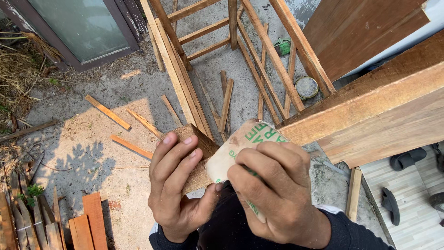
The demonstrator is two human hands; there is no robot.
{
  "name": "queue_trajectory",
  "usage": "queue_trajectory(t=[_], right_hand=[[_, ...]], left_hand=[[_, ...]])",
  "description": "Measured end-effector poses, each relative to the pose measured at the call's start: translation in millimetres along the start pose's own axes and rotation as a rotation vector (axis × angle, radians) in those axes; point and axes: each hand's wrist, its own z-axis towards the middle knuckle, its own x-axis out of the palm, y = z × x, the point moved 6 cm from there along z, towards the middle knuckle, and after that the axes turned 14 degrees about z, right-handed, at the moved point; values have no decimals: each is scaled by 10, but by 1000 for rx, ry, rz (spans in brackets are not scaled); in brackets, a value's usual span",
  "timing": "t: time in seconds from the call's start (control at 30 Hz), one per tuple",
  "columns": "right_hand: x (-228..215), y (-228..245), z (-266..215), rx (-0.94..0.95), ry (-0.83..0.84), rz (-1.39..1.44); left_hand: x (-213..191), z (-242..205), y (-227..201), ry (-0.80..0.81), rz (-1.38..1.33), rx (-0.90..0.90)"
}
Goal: The person sands the wooden frame by hand using a piece of sandpaper, rubbing it against the edges and joints of the structure.
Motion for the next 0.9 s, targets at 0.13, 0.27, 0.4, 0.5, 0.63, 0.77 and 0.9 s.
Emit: queue_trajectory(t=[0.13,0.27,0.4,0.5,0.63,0.77,0.9], right_hand=[[-430,-414,-73,102,-204,-101],[-481,-395,-92,196,-251,-177],[126,67,50,34,-66,-8],[378,408,102,-41,31,74],[76,172,93,-50,25,24],[-354,-218,77,203,-270,-8],[61,-49,72,49,-120,-68]], left_hand=[[78,-32,-21,-3,-42,-1],[69,-36,0,-8,-89,-32],[14,-4,4,-3,-89,-2],[-24,-16,31,8,-141,-32],[25,-15,20,3,-130,-19],[70,-23,-6,8,-140,-15],[51,-38,-14,-5,-134,-5]])
